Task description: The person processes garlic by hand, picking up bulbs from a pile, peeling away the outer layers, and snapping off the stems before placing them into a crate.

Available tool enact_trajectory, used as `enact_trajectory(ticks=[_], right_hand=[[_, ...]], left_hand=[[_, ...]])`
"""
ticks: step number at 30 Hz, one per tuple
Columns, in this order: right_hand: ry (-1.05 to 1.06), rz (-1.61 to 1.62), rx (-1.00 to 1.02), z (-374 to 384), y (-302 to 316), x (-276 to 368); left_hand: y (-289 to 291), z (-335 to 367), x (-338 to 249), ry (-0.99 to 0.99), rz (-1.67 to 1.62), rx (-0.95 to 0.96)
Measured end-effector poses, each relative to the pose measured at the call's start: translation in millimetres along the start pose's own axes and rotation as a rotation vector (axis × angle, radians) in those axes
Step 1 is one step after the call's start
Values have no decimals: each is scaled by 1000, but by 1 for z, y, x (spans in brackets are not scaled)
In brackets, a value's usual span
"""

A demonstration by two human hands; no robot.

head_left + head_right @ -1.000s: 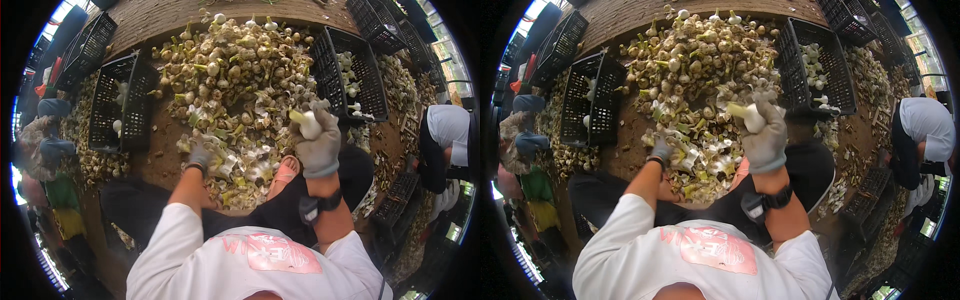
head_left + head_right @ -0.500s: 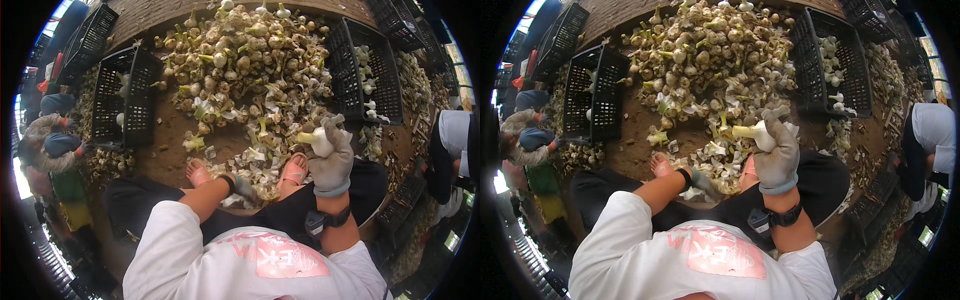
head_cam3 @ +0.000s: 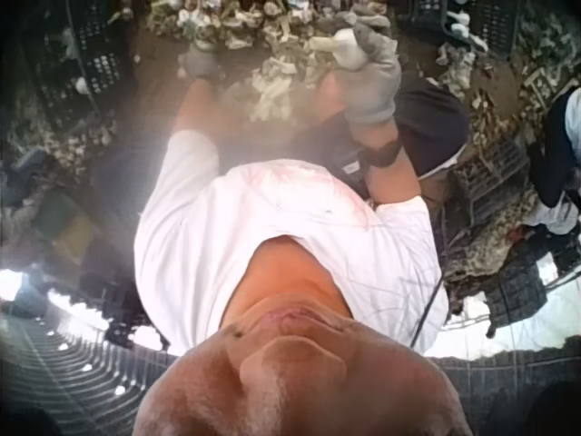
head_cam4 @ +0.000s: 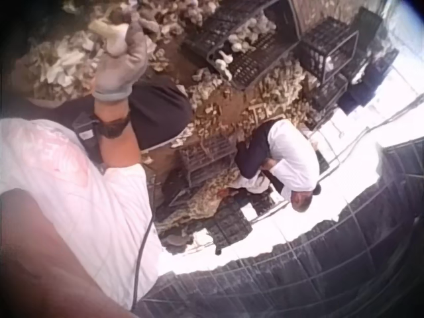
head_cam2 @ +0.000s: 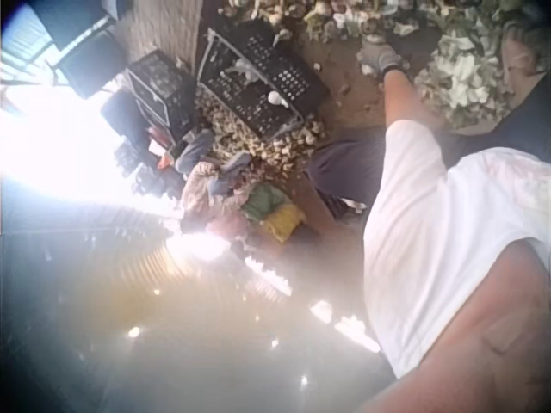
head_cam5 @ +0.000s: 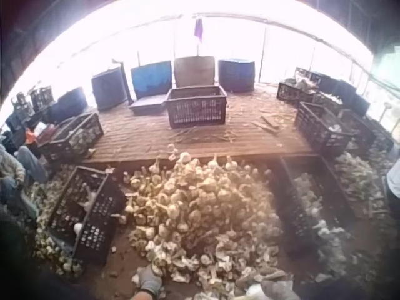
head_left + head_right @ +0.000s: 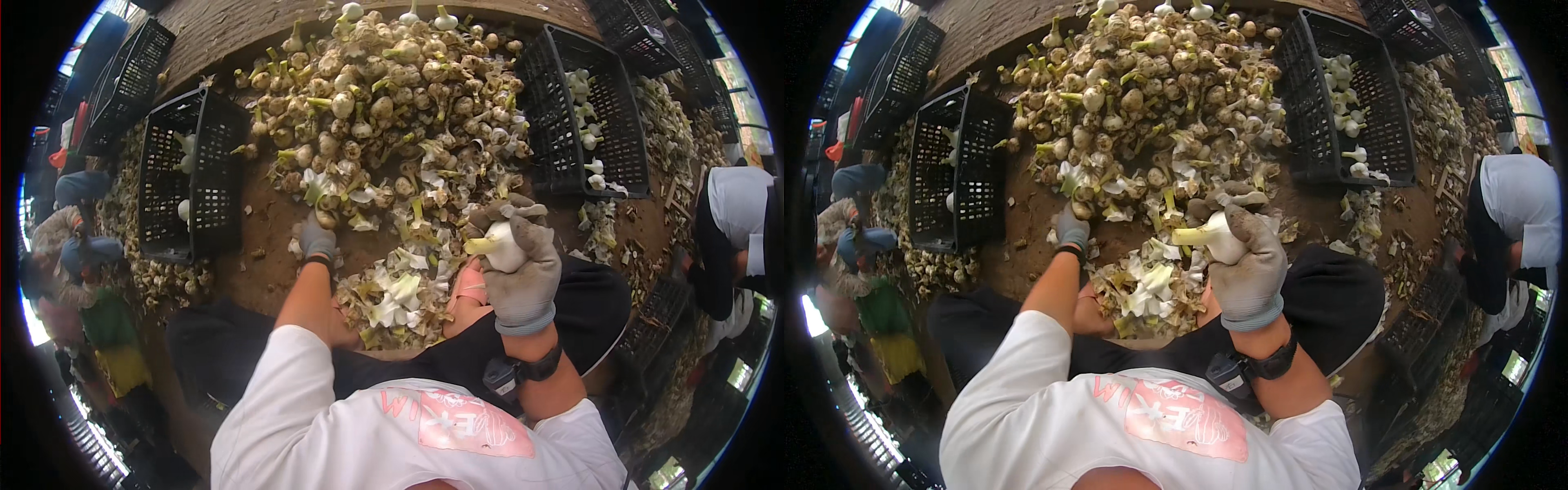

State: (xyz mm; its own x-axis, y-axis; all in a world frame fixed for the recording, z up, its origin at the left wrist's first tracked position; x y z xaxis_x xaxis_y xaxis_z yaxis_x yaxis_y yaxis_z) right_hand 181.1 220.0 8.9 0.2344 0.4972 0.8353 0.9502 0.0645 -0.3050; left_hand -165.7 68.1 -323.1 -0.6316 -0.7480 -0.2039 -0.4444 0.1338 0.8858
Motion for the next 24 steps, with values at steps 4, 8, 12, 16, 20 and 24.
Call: enact_trajectory(ticks=[4, 8, 12, 16, 20, 24], right_hand=[[-195, 343, 127, 2, -8, -14], [-224, 280, 390, -7, -42, -18], [-271, -202, 440, 7, -36, -59], [-329, -159, 449, 9, -52, -82], [-230, -221, 530, -13, -82, -62], [-185, 23, 680, -24, -98, -64]], left_hand=[[-10, -44, -15, 217, -272, 4], [5, -37, -38, -139, -770, -56], [94, -48, -111, -281, -919, -149], [212, -107, -187, -822, -1026, -167], [291, -206, -226, -1380, -374, -439], [276, -190, -175, -657, -1293, -201]])
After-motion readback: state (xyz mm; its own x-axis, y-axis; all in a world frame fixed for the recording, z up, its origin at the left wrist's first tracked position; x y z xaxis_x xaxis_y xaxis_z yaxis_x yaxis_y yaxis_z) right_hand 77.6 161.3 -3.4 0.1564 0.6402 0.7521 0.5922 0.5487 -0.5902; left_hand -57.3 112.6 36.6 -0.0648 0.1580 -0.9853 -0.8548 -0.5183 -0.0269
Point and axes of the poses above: each hand's wrist, its own z-axis towards the middle knuckle, its own y-axis out of the back of the hand, x = y × z, the point moved 9 cm from there along z, towards the middle knuckle, and after that the axes turned 12 degrees about -y, right-handed, at the moved point
